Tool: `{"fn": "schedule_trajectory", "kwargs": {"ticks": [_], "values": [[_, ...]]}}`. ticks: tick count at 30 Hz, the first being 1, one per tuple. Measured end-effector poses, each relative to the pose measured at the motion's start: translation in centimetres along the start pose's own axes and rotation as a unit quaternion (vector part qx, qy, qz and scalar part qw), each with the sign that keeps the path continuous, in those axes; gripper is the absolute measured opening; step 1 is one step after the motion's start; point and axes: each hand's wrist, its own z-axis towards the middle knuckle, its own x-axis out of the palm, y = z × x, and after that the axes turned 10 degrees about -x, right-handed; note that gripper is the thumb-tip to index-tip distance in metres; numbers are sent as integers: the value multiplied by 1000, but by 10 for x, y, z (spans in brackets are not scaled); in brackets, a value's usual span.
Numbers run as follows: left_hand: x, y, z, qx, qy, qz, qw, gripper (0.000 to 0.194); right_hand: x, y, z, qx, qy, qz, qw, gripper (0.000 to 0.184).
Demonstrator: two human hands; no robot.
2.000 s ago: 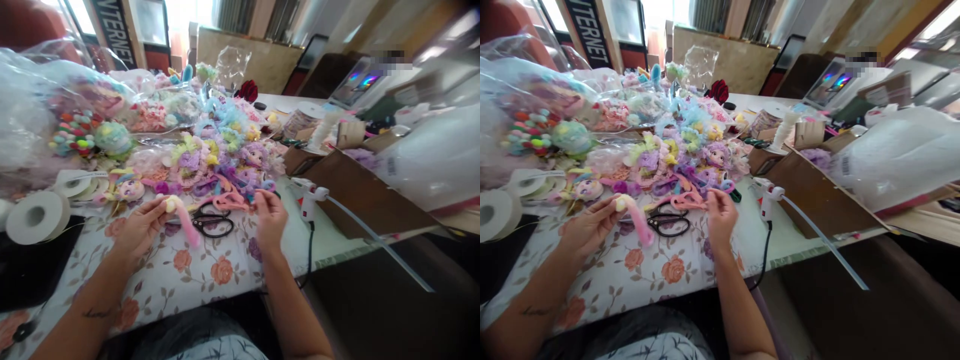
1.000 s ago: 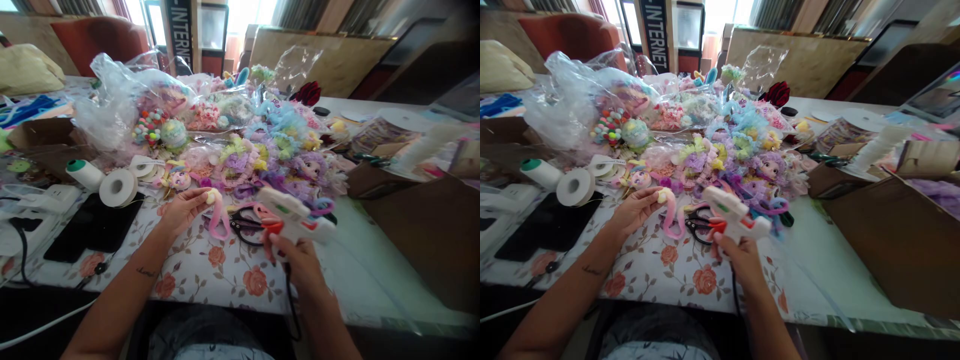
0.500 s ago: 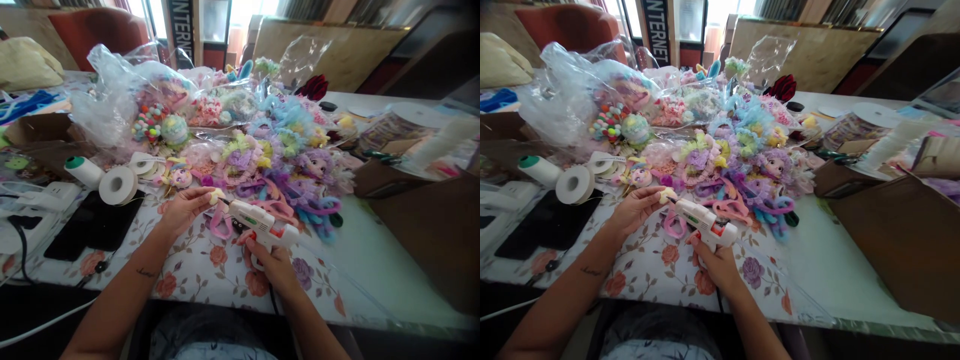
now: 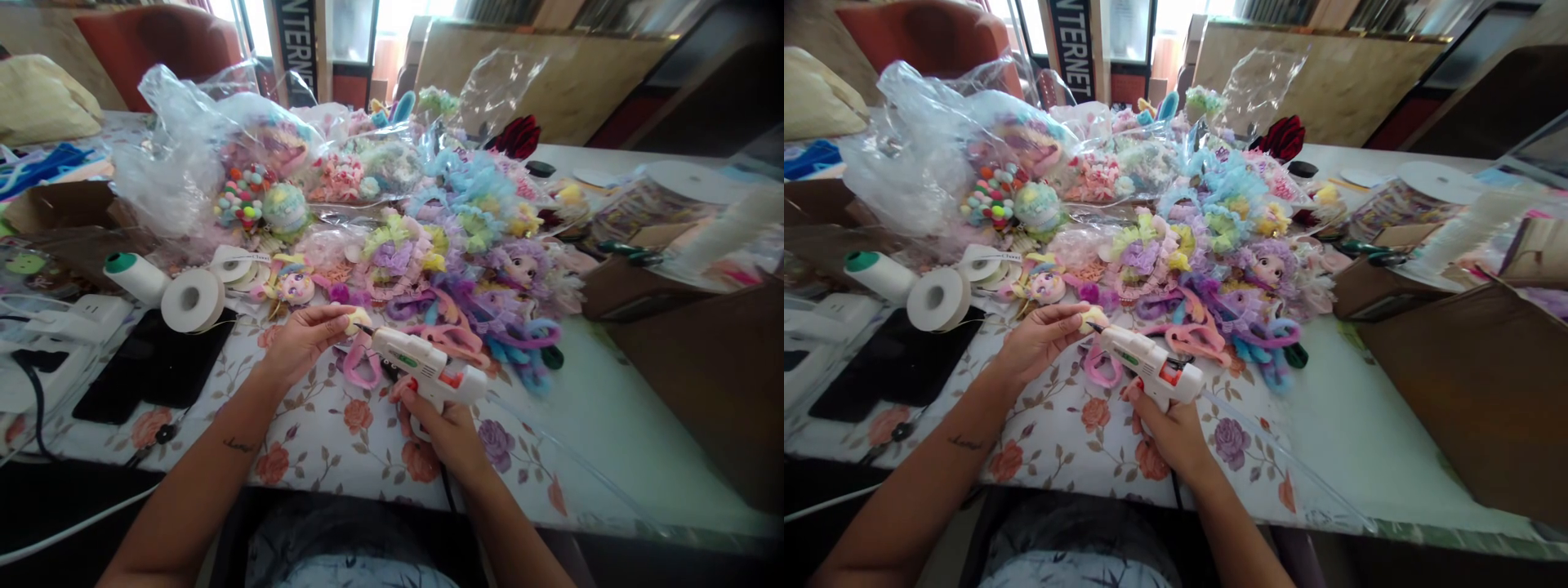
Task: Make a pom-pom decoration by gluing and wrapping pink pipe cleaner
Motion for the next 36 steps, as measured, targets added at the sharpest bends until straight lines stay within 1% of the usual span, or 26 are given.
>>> {"fn": "schedule_trajectory", "kwargs": {"ticks": [6,10,12,16,19,22,27,33,36], "values": [[0,0,0,2,4,5,1000,24,-3,1,1,9,22,-12,1000,26],[1,0,0,4,16,3,1000,22,-3,0,1,9,12,-5,1000,27],[1,0,0,3,18,5,1000,22,-3,-2,1,10,20,-6,1000,29],[0,0,0,2,9,10,1000,24,-3,0,1,14,18,-13,1000,29],[0,0,0,0,9,16,1000,24,-3,4,2,25,21,-11,999,27],[0,0,-1,1,10,21,1000,23,-3,6,2,21,23,-3,1000,26],[4,-1,-2,2,10,22,1000,22,-3,7,2,30,17,5,999,25],[5,-2,-3,0,-6,25,1000,25,-3,6,1,34,17,3,999,25],[5,-1,-3,-1,-1,21,1000,25,-4,4,1,33,17,-3,999,26]]}}
